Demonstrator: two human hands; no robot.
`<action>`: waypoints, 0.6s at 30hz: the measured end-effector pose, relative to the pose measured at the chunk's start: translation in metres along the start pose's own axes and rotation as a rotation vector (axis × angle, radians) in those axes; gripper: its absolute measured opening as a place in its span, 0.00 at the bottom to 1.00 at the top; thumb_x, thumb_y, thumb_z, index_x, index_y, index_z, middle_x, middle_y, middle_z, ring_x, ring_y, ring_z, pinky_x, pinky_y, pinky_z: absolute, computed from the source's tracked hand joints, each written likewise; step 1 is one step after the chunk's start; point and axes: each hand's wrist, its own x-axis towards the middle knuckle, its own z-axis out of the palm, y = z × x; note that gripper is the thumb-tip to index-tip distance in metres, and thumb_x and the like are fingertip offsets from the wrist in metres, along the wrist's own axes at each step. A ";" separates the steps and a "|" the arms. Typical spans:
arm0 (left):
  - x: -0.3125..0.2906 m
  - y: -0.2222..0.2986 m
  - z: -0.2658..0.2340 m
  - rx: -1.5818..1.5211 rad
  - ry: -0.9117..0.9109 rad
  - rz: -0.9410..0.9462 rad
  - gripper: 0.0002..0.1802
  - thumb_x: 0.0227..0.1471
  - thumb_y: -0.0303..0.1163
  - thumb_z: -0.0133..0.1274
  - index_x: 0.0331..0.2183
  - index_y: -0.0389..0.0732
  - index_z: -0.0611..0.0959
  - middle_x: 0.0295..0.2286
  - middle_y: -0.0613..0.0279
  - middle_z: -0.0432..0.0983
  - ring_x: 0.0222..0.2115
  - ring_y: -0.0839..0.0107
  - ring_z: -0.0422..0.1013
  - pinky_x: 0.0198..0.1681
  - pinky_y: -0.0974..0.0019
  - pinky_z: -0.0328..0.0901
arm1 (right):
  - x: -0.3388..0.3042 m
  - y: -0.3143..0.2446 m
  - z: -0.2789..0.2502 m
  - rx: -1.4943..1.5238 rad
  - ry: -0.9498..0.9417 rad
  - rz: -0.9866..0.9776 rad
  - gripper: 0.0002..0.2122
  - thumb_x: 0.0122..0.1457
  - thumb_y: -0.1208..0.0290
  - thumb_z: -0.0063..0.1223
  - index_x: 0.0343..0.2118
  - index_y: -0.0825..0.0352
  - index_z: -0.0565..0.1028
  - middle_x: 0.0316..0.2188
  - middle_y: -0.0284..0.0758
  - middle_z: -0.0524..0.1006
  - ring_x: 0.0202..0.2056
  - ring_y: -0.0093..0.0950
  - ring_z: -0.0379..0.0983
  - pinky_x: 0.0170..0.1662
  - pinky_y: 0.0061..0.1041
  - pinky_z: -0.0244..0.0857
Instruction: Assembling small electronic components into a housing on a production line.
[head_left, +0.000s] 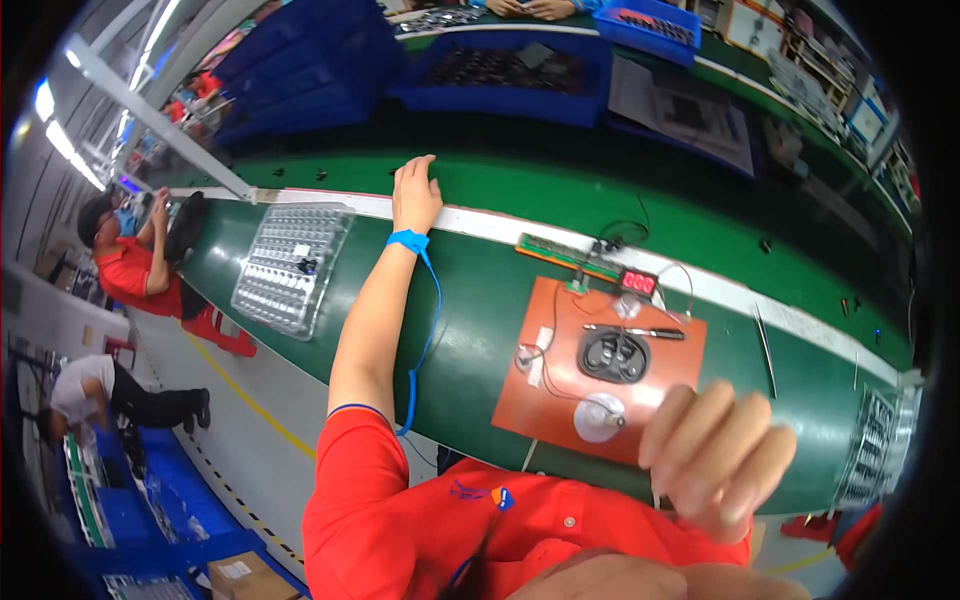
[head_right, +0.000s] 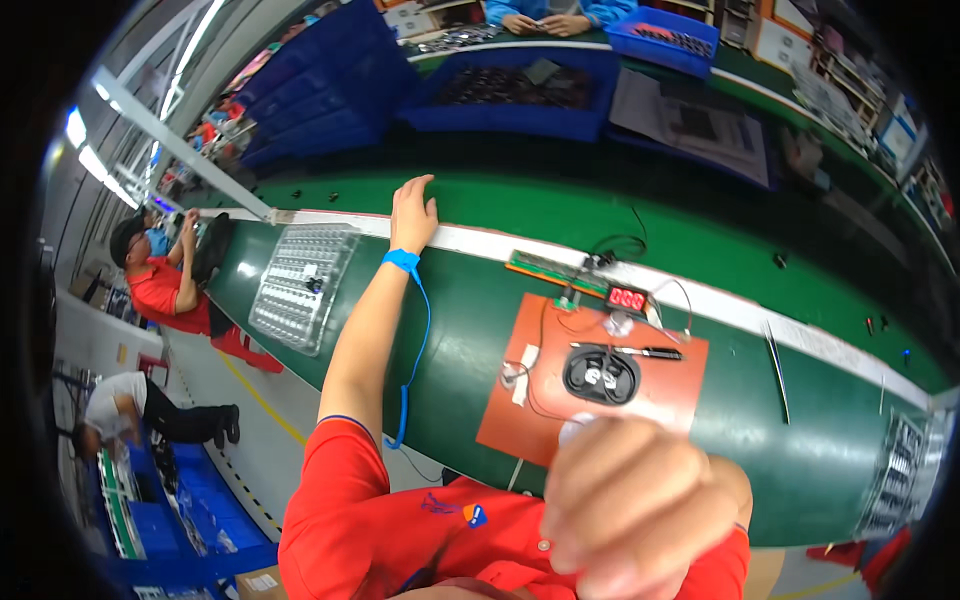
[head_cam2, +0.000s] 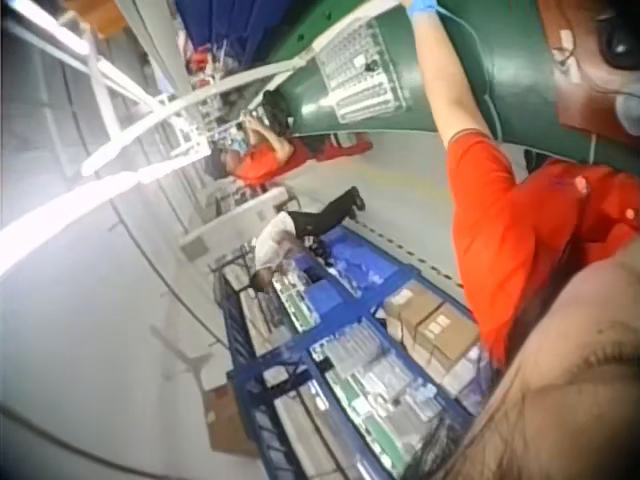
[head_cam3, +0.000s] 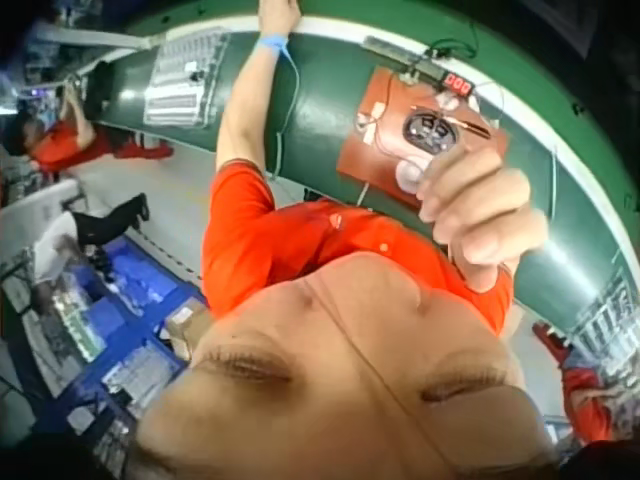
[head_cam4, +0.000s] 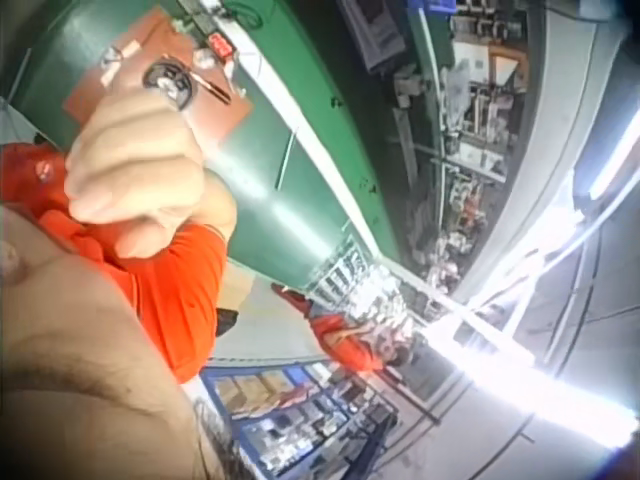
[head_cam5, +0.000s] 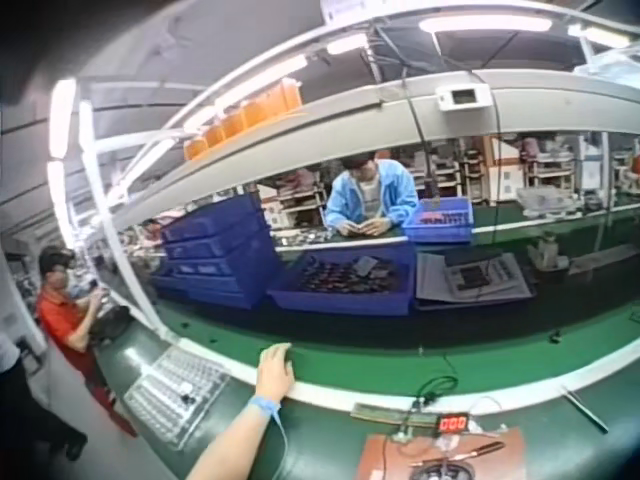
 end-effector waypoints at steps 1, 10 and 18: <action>0.003 -0.016 0.000 0.108 0.035 -0.022 0.18 0.46 0.21 0.51 0.42 0.41 0.80 0.38 0.56 0.77 0.43 0.54 0.70 0.48 0.57 0.66 | -0.003 -0.006 0.009 -0.137 0.135 -0.005 0.06 0.62 0.64 0.52 0.31 0.58 0.69 0.28 0.31 0.71 0.27 0.27 0.69 0.31 0.24 0.65; 0.018 -0.017 -0.012 0.360 -0.287 0.030 0.15 0.46 0.22 0.47 0.37 0.43 0.82 0.38 0.57 0.78 0.42 0.56 0.72 0.45 0.56 0.68 | -0.004 -0.008 0.009 -0.110 0.042 -0.103 0.12 0.60 0.69 0.48 0.19 0.63 0.70 0.25 0.37 0.74 0.21 0.27 0.63 0.28 0.24 0.60; -0.004 0.076 -0.043 -0.302 -0.314 -0.308 0.14 0.43 0.19 0.56 0.36 0.40 0.80 0.29 0.58 0.79 0.29 0.71 0.77 0.34 0.69 0.71 | 0.002 -0.036 -0.012 -0.199 0.074 -0.143 0.03 0.59 0.69 0.55 0.31 0.58 0.73 0.24 0.27 0.75 0.22 0.18 0.67 0.28 0.20 0.59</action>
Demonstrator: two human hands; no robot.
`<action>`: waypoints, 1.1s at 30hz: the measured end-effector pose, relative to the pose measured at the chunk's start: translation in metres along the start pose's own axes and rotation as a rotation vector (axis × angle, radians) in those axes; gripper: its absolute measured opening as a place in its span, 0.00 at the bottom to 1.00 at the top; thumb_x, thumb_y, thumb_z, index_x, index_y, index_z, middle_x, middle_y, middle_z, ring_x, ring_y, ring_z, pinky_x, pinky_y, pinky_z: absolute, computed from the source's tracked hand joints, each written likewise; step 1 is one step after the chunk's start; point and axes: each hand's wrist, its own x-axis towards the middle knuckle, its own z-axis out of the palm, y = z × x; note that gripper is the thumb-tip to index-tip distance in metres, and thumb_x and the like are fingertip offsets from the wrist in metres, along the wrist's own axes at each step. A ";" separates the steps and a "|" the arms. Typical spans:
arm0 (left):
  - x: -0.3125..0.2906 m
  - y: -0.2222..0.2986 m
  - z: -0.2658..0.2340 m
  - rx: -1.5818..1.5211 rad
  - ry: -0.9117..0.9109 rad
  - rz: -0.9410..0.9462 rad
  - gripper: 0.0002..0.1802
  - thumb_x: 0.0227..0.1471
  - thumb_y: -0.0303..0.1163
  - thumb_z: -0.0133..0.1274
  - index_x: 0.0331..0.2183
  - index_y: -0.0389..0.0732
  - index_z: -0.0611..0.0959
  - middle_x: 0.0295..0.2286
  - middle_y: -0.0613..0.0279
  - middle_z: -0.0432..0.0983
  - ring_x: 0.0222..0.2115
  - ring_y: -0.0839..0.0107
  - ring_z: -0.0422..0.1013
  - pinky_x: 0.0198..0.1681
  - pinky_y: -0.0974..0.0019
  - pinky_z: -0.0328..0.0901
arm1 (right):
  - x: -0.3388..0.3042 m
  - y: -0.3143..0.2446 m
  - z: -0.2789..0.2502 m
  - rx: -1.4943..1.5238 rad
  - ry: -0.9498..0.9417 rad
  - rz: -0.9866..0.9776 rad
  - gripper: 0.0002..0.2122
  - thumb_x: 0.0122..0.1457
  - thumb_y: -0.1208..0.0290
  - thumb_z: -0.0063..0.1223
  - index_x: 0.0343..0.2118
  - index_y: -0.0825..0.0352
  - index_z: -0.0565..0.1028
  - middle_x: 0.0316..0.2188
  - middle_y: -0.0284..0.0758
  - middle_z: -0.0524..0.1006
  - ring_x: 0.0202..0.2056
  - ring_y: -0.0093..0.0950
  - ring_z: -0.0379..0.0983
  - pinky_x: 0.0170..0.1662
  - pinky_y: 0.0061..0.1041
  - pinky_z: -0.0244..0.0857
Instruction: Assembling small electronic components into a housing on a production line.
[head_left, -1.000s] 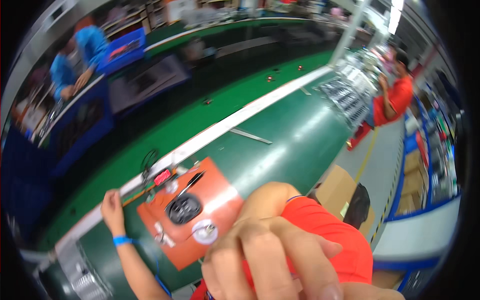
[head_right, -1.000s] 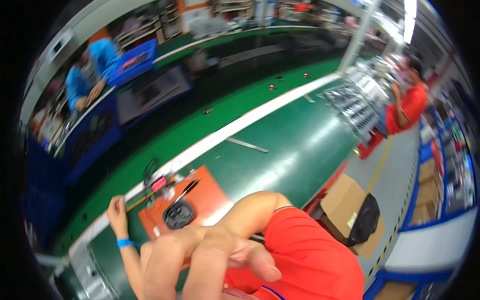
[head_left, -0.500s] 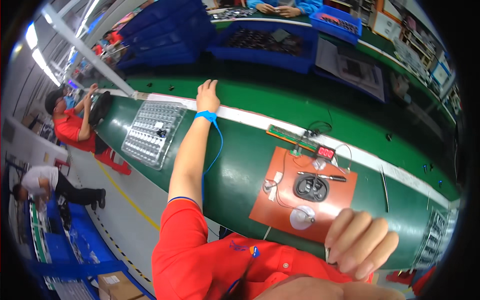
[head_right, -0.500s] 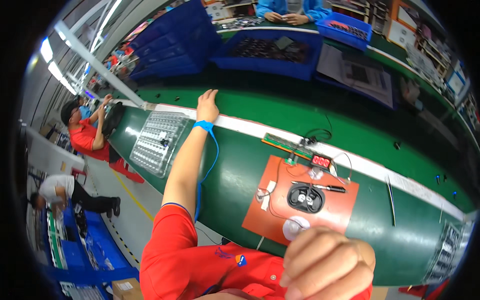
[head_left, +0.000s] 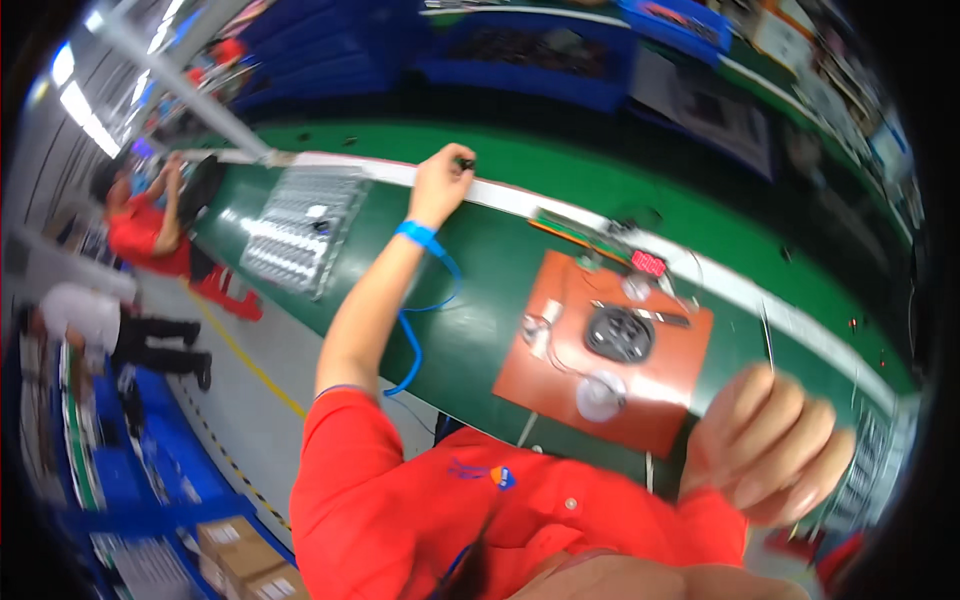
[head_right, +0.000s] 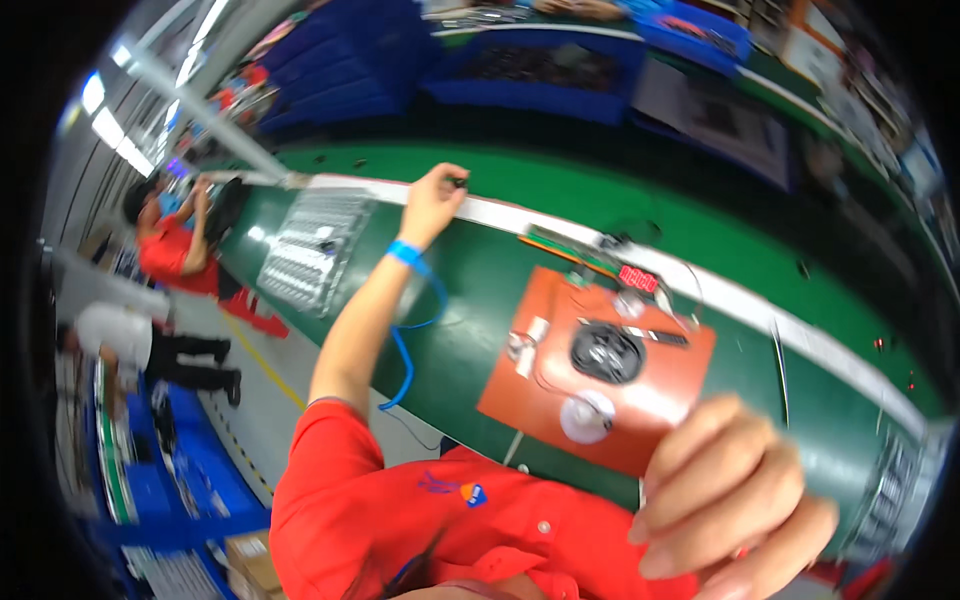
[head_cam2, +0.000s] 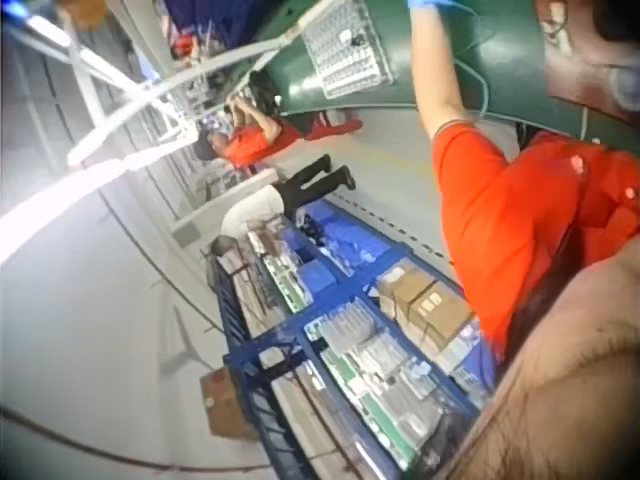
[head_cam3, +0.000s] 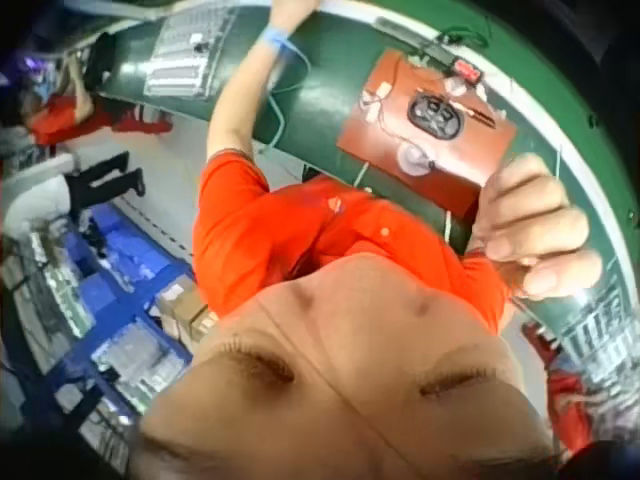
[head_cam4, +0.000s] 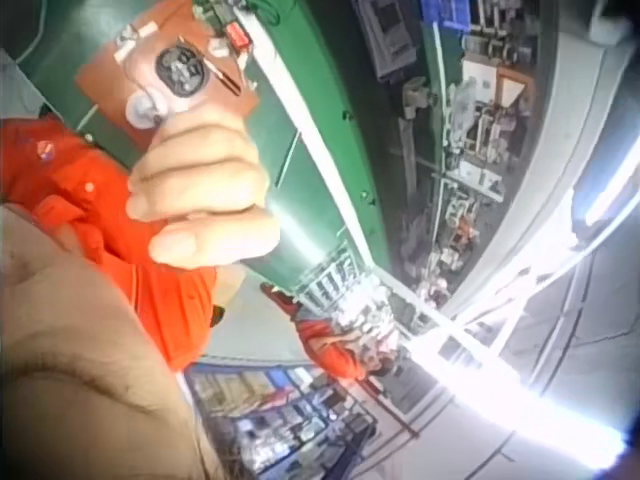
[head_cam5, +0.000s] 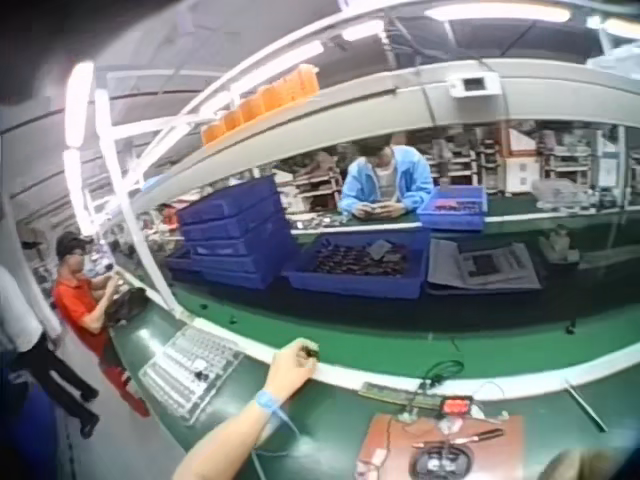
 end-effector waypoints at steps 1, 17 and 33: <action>-0.017 0.012 0.003 -0.152 -0.075 0.047 0.13 0.45 0.20 0.57 0.37 0.39 0.80 0.28 0.61 0.78 0.29 0.74 0.76 0.34 0.71 0.71 | 0.007 0.000 -0.012 0.048 -0.075 -0.015 0.03 0.59 0.69 0.55 0.31 0.58 0.73 0.24 0.26 0.75 0.22 0.18 0.67 0.28 0.20 0.58; -0.141 0.171 0.070 -0.148 -0.476 0.482 0.10 0.47 0.38 0.60 0.29 0.44 0.81 0.19 0.59 0.77 0.20 0.65 0.75 0.24 0.65 0.68 | 0.000 -0.030 -0.028 -0.092 -0.175 -0.170 0.05 0.59 0.66 0.54 0.28 0.55 0.72 0.20 0.23 0.71 0.22 0.17 0.62 0.30 0.17 0.54; 0.062 -0.113 -0.056 0.893 0.146 0.059 0.18 0.47 0.28 0.51 0.44 0.46 0.78 0.44 0.57 0.74 0.45 0.54 0.71 0.43 0.54 0.70 | 0.020 0.010 -0.020 -0.131 -0.666 -0.128 0.04 0.49 0.73 0.56 0.24 0.67 0.76 0.23 0.34 0.76 0.19 0.28 0.72 0.24 0.25 0.62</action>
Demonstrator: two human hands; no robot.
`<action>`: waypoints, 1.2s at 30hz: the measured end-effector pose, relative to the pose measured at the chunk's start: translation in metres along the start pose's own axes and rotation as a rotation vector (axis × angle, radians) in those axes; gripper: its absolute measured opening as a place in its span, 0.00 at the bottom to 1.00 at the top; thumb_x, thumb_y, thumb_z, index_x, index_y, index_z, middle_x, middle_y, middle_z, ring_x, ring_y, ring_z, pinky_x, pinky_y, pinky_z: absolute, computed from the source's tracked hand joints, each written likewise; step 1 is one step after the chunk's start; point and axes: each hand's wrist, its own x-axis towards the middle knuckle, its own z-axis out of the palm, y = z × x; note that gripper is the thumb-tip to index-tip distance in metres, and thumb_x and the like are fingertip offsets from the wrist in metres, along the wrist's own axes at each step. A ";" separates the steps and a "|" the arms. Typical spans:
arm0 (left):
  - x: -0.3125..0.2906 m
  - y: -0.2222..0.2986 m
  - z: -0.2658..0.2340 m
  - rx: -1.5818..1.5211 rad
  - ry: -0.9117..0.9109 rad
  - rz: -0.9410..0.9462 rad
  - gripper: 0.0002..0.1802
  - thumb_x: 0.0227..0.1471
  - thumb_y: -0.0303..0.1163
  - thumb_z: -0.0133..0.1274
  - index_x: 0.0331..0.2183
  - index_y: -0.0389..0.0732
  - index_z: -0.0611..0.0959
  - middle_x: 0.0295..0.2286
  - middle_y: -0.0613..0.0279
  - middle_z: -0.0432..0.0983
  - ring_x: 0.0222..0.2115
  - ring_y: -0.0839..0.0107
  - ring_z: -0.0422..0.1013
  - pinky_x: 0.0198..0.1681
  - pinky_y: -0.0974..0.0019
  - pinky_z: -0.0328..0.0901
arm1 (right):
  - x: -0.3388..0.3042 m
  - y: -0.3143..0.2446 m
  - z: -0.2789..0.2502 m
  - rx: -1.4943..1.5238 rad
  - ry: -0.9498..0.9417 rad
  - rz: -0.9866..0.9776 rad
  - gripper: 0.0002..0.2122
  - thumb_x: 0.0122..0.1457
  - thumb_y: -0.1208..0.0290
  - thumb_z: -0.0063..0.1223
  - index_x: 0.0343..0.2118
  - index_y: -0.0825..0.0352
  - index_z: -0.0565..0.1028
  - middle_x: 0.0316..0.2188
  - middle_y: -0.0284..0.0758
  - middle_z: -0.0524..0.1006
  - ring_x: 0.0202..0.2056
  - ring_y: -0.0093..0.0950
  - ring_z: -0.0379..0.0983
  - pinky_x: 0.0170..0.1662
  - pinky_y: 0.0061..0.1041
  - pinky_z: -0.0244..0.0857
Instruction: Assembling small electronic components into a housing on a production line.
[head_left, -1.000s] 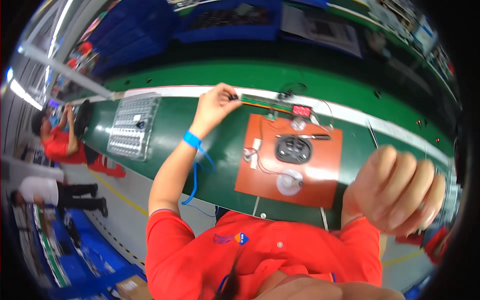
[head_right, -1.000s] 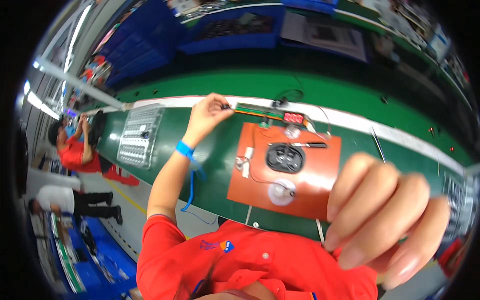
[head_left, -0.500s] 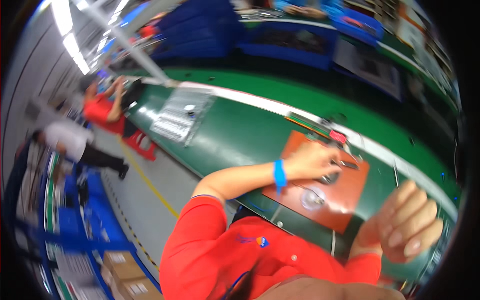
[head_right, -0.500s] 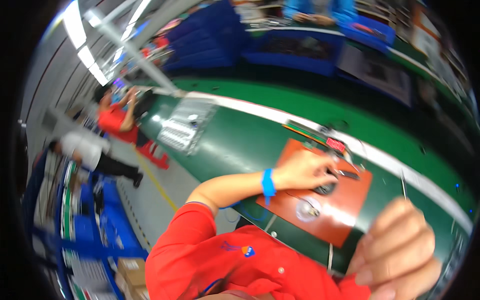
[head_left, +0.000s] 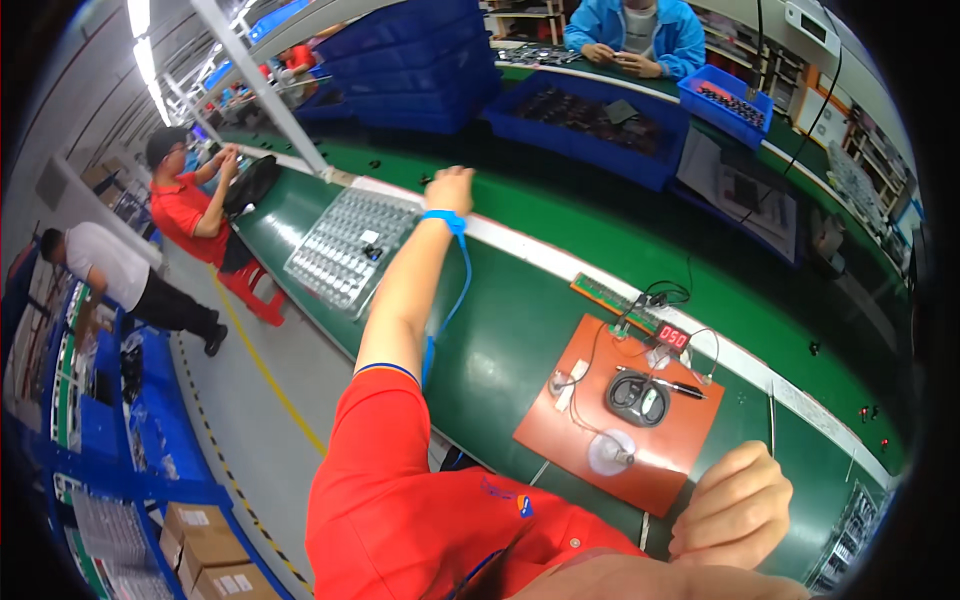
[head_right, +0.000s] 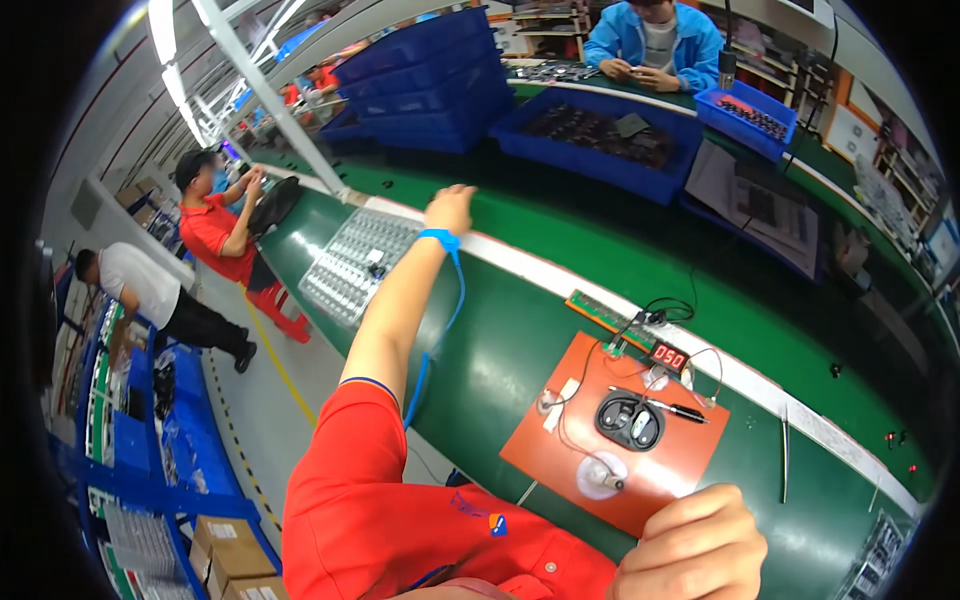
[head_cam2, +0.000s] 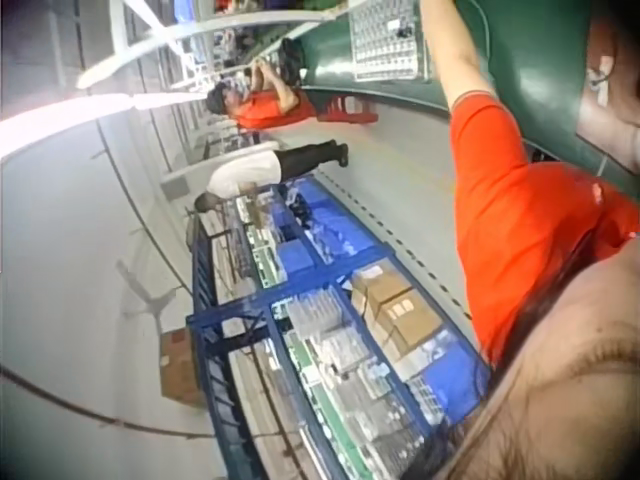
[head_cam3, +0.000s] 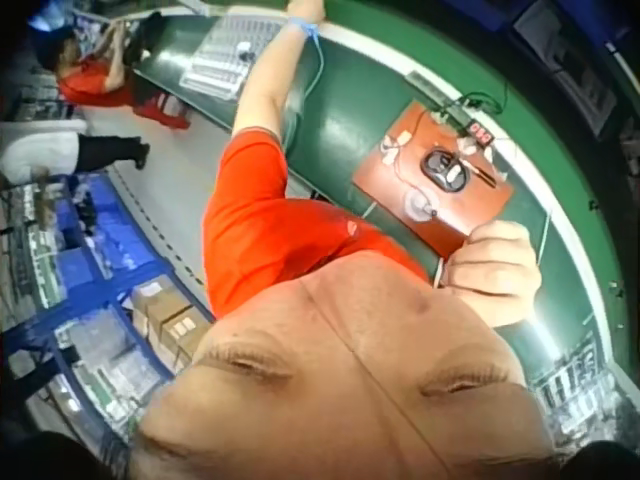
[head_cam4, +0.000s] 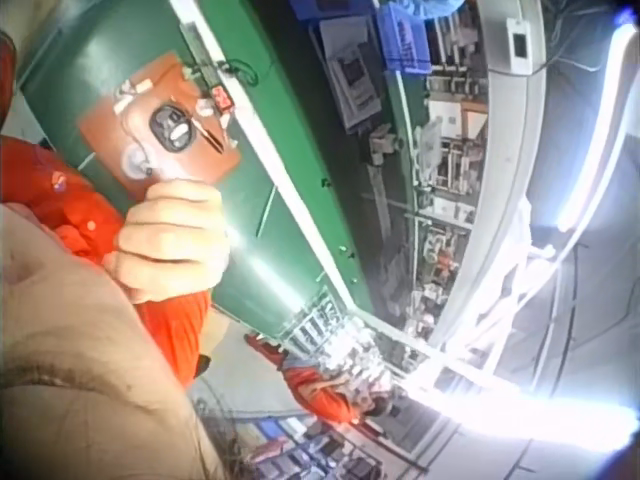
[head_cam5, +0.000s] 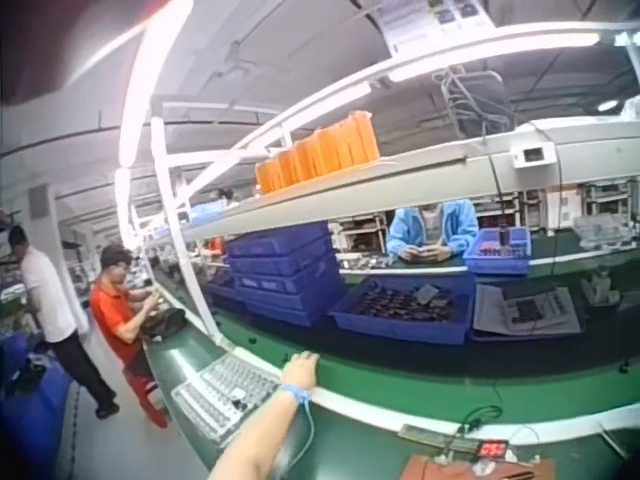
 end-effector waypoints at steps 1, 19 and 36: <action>0.009 -0.008 0.006 0.094 -0.080 -0.083 0.17 0.49 0.30 0.50 0.44 0.47 0.77 0.45 0.57 0.73 0.45 0.55 0.71 0.43 0.54 0.70 | 0.000 0.003 0.000 -0.019 0.012 0.024 0.04 0.49 0.73 0.56 0.23 0.67 0.76 0.22 0.34 0.76 0.18 0.28 0.71 0.23 0.25 0.62; 0.032 0.033 0.045 -0.471 0.297 -0.244 0.10 0.48 0.24 0.50 0.36 0.41 0.82 0.30 0.58 0.80 0.35 0.65 0.77 0.34 0.64 0.72 | -0.014 0.017 0.005 -0.126 -0.091 0.262 0.05 0.57 0.68 0.56 0.30 0.63 0.79 0.25 0.32 0.78 0.23 0.25 0.73 0.24 0.21 0.61; -0.140 0.213 -0.146 -1.984 -0.895 0.140 0.11 0.55 0.28 0.55 0.41 0.37 0.78 0.37 0.64 0.77 0.33 0.78 0.73 0.37 0.75 0.68 | -0.144 0.032 0.020 -0.803 0.134 0.910 0.16 0.50 0.68 0.60 0.41 0.67 0.74 0.35 0.38 0.72 0.35 0.33 0.70 0.38 0.30 0.64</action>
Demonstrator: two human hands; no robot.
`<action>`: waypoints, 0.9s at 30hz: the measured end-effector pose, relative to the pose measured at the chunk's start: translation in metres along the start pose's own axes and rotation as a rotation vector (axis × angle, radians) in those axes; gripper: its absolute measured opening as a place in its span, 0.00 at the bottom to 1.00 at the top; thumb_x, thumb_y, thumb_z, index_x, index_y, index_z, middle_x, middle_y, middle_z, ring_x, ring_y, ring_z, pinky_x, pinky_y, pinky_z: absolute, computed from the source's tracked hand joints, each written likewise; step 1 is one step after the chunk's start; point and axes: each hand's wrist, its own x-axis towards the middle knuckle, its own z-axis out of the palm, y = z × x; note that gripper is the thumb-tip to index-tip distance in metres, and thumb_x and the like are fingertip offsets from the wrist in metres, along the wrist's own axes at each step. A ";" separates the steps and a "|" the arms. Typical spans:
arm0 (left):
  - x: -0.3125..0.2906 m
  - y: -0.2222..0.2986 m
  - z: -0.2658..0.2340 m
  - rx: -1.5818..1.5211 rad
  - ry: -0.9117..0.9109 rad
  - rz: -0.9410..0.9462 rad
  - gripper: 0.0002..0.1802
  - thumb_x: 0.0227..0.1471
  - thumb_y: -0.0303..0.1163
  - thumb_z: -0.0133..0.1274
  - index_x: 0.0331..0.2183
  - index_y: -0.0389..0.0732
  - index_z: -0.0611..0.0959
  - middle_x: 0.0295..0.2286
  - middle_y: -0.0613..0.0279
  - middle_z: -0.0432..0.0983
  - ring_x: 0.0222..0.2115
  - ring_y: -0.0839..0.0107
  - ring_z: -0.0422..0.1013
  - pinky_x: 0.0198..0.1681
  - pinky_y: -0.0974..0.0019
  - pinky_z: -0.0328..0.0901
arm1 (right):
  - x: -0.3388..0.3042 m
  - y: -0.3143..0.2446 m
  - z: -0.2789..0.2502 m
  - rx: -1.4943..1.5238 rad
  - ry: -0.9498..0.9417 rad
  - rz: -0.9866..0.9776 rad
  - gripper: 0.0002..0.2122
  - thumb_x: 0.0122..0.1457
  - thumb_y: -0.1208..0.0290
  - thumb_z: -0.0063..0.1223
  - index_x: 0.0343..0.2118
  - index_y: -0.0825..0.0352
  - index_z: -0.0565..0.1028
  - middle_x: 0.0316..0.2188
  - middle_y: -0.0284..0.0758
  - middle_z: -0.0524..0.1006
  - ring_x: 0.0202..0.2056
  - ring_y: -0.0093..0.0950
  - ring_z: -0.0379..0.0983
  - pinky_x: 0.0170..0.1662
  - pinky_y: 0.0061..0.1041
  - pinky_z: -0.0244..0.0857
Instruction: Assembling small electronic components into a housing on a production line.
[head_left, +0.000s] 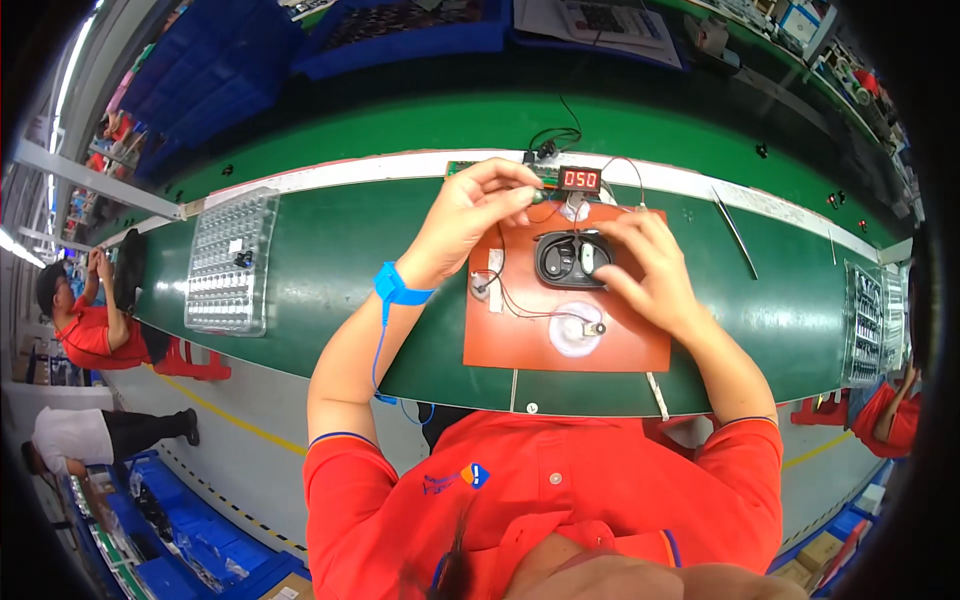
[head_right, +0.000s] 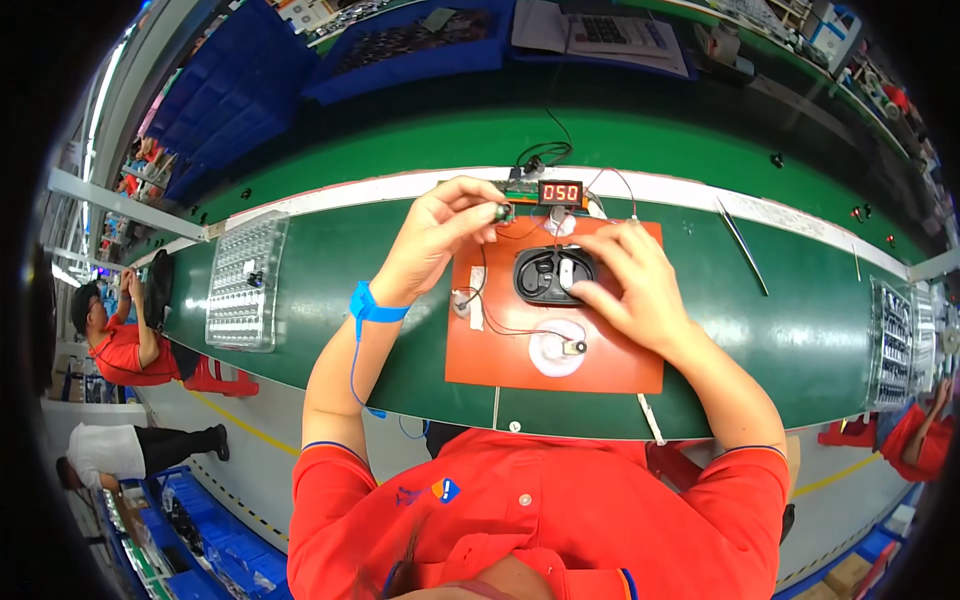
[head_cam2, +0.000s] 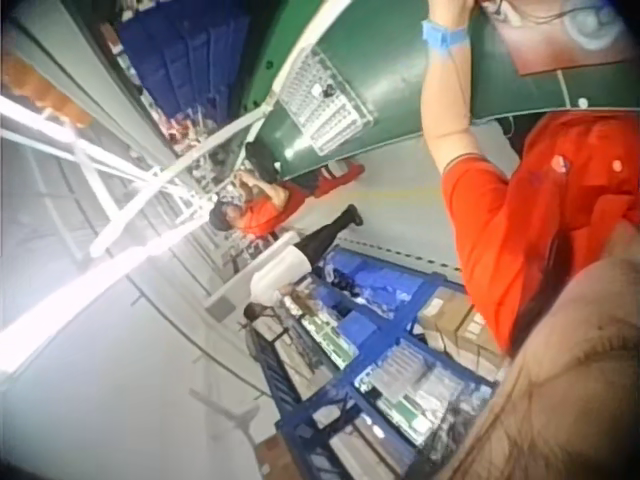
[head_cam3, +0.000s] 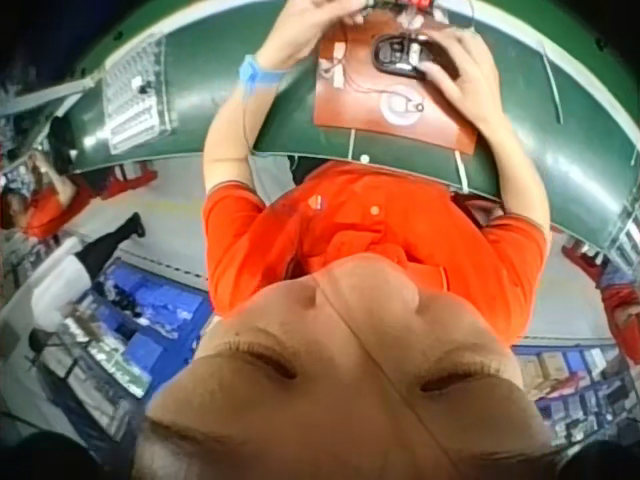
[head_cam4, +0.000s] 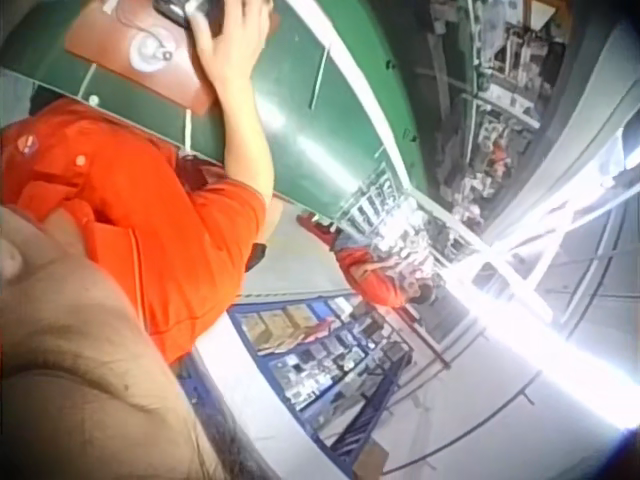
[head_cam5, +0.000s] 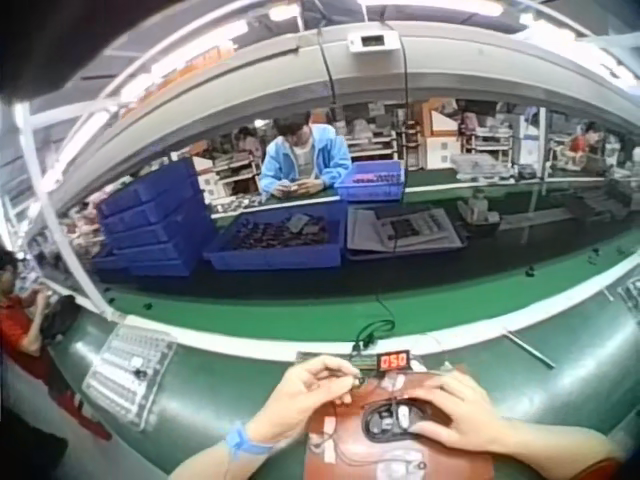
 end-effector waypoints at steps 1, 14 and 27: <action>0.005 -0.005 0.006 0.040 -0.037 0.017 0.10 0.55 0.28 0.55 0.40 0.37 0.78 0.36 0.64 0.77 0.32 0.80 0.72 0.37 0.76 0.68 | -0.004 -0.002 0.003 -0.168 -0.024 -0.042 0.19 0.48 0.66 0.62 0.43 0.67 0.74 0.36 0.38 0.72 0.37 0.34 0.70 0.40 0.32 0.63; 0.019 -0.019 0.010 0.128 -0.165 0.048 0.10 0.54 0.28 0.56 0.39 0.36 0.79 0.37 0.63 0.77 0.36 0.79 0.72 0.38 0.74 0.68 | -0.007 0.004 0.021 -0.313 0.006 -0.115 0.22 0.42 0.65 0.66 0.43 0.64 0.74 0.36 0.36 0.73 0.41 0.36 0.68 0.45 0.35 0.59; 0.013 -0.023 0.010 0.269 -0.193 0.130 0.08 0.56 0.29 0.54 0.37 0.38 0.82 0.31 0.67 0.78 0.29 0.82 0.72 0.35 0.75 0.69 | -0.032 -0.012 0.002 0.225 -0.085 0.048 0.12 0.43 0.81 0.62 0.34 0.69 0.75 0.33 0.38 0.75 0.35 0.35 0.72 0.40 0.32 0.66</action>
